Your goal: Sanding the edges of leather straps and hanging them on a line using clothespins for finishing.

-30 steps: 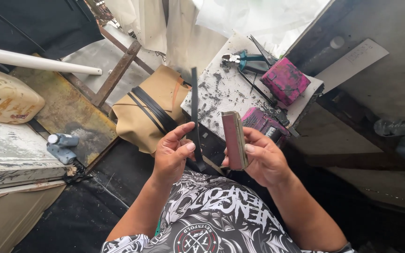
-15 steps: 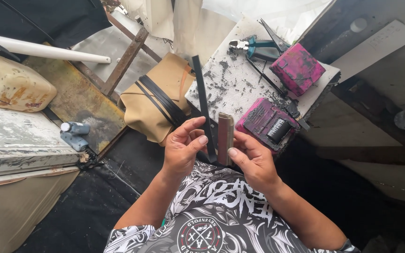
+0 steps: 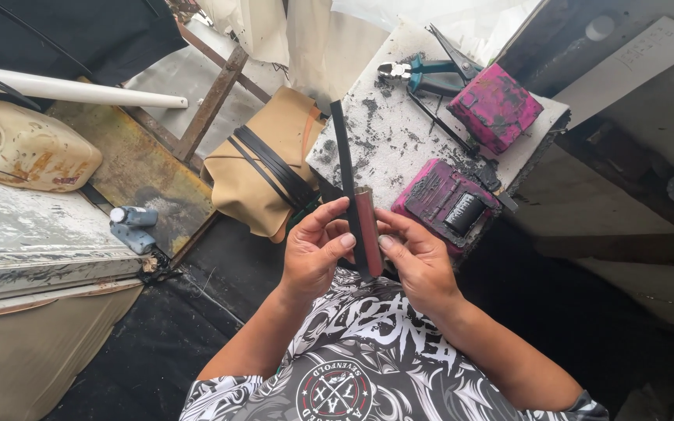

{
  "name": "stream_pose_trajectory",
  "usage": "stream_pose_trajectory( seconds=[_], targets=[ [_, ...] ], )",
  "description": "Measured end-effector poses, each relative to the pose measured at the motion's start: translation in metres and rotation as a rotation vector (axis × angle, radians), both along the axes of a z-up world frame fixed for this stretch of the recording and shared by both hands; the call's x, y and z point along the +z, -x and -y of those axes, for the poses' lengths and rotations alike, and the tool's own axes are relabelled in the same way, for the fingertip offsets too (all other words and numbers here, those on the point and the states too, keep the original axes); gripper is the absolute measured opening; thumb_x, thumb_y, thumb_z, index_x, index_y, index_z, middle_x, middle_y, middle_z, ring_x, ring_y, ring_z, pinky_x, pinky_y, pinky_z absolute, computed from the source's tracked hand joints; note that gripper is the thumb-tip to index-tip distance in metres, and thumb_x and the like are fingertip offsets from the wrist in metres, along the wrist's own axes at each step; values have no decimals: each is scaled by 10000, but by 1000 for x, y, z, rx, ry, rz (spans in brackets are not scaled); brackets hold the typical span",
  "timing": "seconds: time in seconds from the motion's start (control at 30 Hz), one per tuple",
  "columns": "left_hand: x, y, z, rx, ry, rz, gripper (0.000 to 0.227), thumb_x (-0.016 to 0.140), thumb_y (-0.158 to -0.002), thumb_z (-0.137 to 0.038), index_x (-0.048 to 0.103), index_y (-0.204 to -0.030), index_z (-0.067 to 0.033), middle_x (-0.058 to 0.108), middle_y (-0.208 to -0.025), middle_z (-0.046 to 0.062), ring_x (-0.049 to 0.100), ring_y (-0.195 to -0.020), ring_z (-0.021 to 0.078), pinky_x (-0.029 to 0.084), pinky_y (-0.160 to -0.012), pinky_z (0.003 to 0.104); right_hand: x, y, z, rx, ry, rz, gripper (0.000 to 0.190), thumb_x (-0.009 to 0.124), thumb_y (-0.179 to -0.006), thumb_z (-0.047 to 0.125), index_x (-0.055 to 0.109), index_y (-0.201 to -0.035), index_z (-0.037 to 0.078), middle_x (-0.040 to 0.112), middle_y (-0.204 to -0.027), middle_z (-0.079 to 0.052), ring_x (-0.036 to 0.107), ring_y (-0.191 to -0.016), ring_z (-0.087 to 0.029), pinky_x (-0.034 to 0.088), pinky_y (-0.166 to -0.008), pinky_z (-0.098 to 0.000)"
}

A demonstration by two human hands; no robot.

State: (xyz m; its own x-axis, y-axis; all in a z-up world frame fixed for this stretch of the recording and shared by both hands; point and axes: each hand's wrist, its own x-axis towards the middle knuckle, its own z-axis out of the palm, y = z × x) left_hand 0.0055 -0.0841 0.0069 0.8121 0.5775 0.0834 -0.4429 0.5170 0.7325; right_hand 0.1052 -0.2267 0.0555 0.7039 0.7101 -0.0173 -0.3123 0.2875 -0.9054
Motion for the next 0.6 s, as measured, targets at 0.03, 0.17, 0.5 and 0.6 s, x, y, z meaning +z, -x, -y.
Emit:
stream_pose_trajectory(
  seconds=[0.03, 0.17, 0.5, 0.6],
  targets=[
    [4, -1, 1, 12, -20, -16, 546, 714, -859, 99, 571, -1385, 61, 726, -971, 289, 767, -824, 267, 669, -620, 339, 11, 2, -1, 6, 44, 43, 391, 588, -977, -7, 625, -1363, -59, 741, -1085, -212, 717, -881, -183, 625, -753, -355],
    [26, -3, 6, 86, -88, -79, 482, 761, -846, 43, 641, -1314, 52, 720, -1094, 256, 747, -811, 218, 658, -627, 317, 6, -1, 2, 19, 53, 152, 374, 614, -978, 42, 635, -1336, -63, 701, -978, -226, 680, -582, -191, 585, -543, -322],
    [31, -5, 5, 172, -266, -174, 473, 804, -816, 27, 675, -1270, 54, 695, -1188, 202, 706, -750, 152, 658, -604, 288, 19, 4, 6, -70, 141, 311, 451, 855, -790, 0, 723, -1216, -66, 755, -941, -217, 746, -845, -208, 629, -709, -345],
    [29, -6, 7, 171, -298, -188, 459, 811, -801, 37, 690, -1243, 59, 700, -1177, 198, 700, -736, 151, 647, -576, 281, 18, 6, 4, -120, 116, 344, 426, 848, -808, 4, 723, -1210, -61, 737, -930, -188, 723, -826, -176, 611, -679, -316]
  ],
)
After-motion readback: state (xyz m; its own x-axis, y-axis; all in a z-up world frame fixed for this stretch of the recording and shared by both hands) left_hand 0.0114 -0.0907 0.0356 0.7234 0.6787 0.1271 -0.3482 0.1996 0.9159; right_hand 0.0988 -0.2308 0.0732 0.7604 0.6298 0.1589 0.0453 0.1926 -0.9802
